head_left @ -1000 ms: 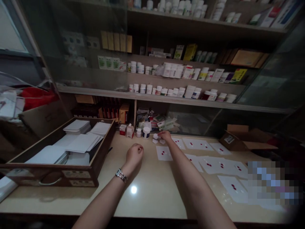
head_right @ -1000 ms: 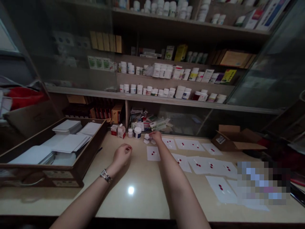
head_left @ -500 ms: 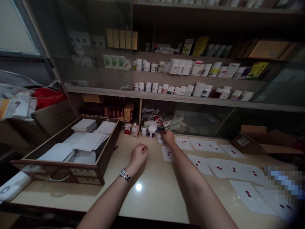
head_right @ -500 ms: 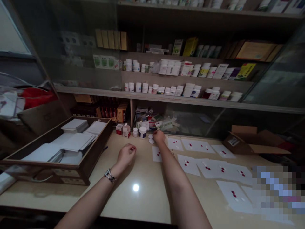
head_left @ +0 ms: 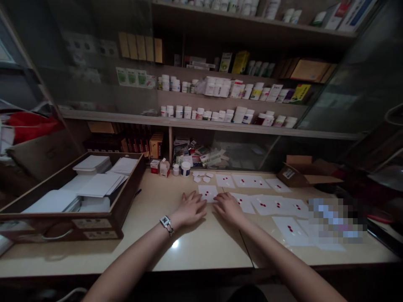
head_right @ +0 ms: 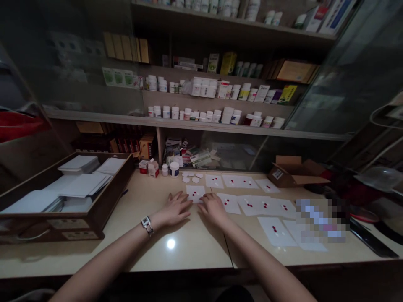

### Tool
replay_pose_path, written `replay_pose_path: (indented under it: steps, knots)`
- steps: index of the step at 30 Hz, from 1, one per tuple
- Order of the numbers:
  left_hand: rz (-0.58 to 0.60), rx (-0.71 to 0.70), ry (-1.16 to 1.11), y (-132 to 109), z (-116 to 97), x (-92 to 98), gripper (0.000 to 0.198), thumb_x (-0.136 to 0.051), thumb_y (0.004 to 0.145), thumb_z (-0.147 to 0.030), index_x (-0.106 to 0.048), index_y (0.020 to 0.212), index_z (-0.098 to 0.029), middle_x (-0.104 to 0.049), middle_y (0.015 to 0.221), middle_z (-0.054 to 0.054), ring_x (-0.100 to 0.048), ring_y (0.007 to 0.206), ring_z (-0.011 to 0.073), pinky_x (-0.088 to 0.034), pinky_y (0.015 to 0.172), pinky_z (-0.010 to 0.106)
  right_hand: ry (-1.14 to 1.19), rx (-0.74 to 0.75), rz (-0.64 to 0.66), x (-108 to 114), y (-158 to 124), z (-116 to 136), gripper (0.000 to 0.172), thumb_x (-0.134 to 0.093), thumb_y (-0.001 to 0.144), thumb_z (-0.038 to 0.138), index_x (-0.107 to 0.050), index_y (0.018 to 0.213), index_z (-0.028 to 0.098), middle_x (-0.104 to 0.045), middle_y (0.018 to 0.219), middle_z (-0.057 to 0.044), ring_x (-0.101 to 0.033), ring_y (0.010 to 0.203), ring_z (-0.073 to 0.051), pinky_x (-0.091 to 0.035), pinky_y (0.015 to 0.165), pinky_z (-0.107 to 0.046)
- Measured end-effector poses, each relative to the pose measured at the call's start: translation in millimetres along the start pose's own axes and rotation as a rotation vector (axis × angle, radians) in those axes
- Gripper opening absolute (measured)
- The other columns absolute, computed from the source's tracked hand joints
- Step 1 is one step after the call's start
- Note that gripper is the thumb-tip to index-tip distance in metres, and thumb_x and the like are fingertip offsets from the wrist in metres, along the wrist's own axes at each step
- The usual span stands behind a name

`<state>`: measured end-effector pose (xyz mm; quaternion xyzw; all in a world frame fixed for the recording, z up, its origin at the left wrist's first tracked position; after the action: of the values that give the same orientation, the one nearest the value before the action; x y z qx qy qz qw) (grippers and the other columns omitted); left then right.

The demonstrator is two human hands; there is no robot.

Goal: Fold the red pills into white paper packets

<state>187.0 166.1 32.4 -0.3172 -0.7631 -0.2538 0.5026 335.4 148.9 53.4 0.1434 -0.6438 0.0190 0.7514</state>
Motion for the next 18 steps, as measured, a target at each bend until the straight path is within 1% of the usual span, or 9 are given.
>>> replay_pose_path:
  steps: [3, 6, 10, 14, 18]
  knots:
    - [0.029, 0.019, 0.021, 7, 1, -6.2, 0.049, -0.035, 0.090, -0.051, -0.043, 0.134, -0.030, -0.039, 0.143, 0.010, -0.020, 0.136, 0.0355, -0.009, 0.101, 0.069, -0.020, 0.016, 0.039, -13, -11, 1, 0.032, -0.047, 0.091, 0.038, -0.064, 0.110, 0.020, -0.058, 0.121, -0.012, -0.046, 0.113, -0.026, -0.032, 0.093, -0.038]
    - [0.018, 0.013, 0.051, 11, -1, -5.9, 0.048, -0.036, 0.089, -0.051, -0.048, 0.130, -0.028, -0.044, 0.138, 0.011, -0.024, 0.134, 0.0349, -0.007, 0.101, 0.069, -0.017, 0.009, 0.060, -22, -12, 2, 0.034, -0.040, 0.094, 0.039, -0.062, 0.111, 0.020, -0.058, 0.120, -0.012, -0.046, 0.113, -0.026, -0.030, 0.093, -0.040]
    - [-0.011, 0.012, 0.069, 6, -5, -1.5, 0.044, -0.038, 0.089, -0.051, -0.055, 0.121, -0.026, -0.051, 0.129, 0.012, -0.030, 0.129, 0.0352, -0.007, 0.100, 0.070, -0.014, -0.007, 0.046, -25, -13, 6, 0.034, -0.038, 0.095, 0.037, -0.062, 0.111, 0.019, -0.059, 0.118, -0.013, -0.046, 0.112, -0.026, -0.030, 0.094, -0.040]
    - [-0.028, 0.038, 0.063, -14, -3, 5.7, 0.042, -0.039, 0.088, -0.053, -0.059, 0.113, -0.026, -0.054, 0.124, 0.011, -0.033, 0.126, 0.0342, -0.006, 0.101, 0.069, -0.003, 0.026, 0.045, -24, -17, 26, 0.034, -0.038, 0.095, 0.037, -0.064, 0.110, 0.020, -0.059, 0.117, -0.012, -0.047, 0.109, -0.026, -0.029, 0.094, -0.041]
    - [-0.029, 0.044, 0.075, -52, -2, 12.5, 0.046, -0.039, 0.088, -0.054, -0.056, 0.119, -0.024, -0.052, 0.125, 0.012, -0.031, 0.127, 0.0350, -0.007, 0.102, 0.068, 0.012, 0.103, 0.048, -21, -24, 60, 0.033, -0.038, 0.095, 0.036, -0.065, 0.105, 0.021, -0.062, 0.110, -0.011, -0.049, 0.105, -0.026, -0.028, 0.095, -0.044]
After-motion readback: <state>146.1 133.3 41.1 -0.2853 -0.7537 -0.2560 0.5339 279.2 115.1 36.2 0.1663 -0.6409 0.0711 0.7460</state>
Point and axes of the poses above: each hand's wrist, its own y-axis towards the middle knuckle, its own x-axis out of the back of the hand, z = x × y, the point moved 7 cm from there along y, towards the middle knuckle
